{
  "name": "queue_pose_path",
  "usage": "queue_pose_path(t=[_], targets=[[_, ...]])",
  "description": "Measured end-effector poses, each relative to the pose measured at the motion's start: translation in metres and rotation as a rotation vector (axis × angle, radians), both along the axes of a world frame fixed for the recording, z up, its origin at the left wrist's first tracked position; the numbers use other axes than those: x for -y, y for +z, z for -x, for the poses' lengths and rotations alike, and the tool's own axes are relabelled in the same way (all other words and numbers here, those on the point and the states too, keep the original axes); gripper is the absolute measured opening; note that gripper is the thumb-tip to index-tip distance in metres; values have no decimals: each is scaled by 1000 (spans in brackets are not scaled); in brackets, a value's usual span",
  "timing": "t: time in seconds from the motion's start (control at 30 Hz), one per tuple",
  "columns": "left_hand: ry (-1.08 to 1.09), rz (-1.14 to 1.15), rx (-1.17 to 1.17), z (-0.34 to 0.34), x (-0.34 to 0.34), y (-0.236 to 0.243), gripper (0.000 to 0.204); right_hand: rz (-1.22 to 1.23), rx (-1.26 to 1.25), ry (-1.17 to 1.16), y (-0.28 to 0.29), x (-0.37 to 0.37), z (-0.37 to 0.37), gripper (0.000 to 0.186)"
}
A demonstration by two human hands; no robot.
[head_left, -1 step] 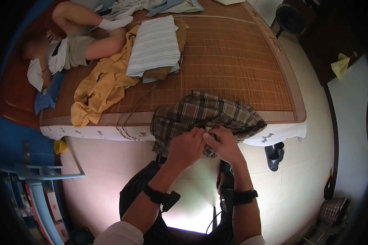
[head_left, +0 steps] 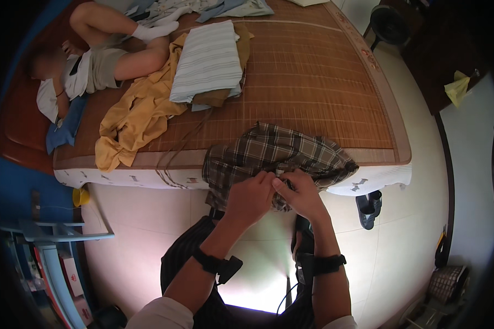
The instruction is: The recorder is inspecting a plaid shirt, checking the buttons, collar, and seams while sitting down.
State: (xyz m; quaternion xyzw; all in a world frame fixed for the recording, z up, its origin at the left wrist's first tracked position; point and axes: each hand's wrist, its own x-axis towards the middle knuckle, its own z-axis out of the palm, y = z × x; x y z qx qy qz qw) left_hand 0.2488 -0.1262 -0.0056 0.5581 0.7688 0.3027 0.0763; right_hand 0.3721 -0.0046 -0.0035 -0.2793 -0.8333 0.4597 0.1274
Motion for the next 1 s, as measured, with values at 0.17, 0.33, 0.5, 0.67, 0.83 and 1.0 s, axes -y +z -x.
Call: queue_pose_path(t=[0.17,0.33,0.5,0.67,0.83,1.0], targets=[[4,-100,364,3,-1,2,9,-12,-123,15,3,0,0,36],[-100,-178,756,9,0,-2,19,152,-236,84,16,0,2,30],[-145,-154,1061,9,1,8,33,691,-370,43,13,3,-2,19],[-174,-217,964,4,1,11,34,992,-412,-60,18,10,-3,16],[-36,-299,1110,3,2,0,34,539,-242,20,29,11,6,21],[-46,-212,960,12,1,6,32,-176,-343,89,21,3,3,25]])
